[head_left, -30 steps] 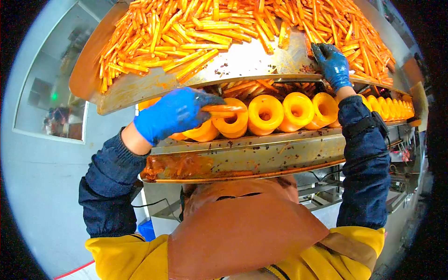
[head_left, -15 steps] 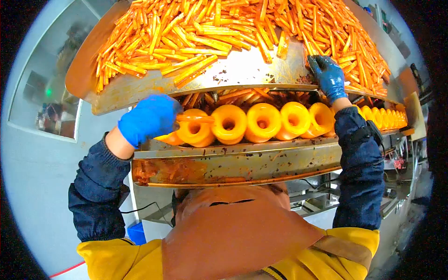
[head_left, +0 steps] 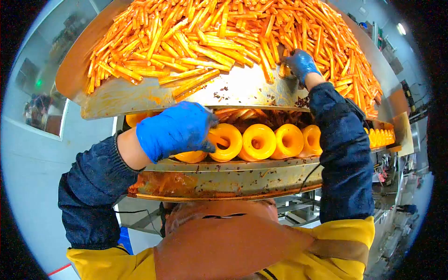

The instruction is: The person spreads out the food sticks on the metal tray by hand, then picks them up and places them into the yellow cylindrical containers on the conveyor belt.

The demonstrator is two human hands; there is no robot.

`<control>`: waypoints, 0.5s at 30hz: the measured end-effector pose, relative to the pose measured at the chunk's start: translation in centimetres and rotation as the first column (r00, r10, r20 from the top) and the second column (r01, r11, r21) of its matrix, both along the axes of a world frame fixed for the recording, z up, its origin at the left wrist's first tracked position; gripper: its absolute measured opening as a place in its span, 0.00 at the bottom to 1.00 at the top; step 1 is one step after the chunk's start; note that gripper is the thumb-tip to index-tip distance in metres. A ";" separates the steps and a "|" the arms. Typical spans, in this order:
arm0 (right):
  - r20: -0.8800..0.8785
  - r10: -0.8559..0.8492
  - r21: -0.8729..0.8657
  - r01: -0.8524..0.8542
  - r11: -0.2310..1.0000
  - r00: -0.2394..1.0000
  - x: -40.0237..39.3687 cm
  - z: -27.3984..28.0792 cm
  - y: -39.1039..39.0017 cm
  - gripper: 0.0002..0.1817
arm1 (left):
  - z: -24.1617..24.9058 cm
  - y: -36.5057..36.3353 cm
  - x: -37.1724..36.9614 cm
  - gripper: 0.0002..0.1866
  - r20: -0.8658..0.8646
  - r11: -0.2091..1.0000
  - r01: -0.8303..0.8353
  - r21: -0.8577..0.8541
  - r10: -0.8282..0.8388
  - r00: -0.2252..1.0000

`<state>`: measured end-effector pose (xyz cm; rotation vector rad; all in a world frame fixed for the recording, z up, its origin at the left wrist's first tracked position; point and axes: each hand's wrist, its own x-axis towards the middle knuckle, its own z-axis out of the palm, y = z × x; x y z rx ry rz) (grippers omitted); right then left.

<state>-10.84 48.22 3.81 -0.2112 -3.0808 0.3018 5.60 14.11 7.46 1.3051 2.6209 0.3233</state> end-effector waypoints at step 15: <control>0.257 0.265 0.033 -0.283 0.959 0.929 -1.7 2.1 -7.7 0.26 | -3.2 -1.8 -8.9 0.17 -0.215 0.937 -0.342 0.078 0.350 0.911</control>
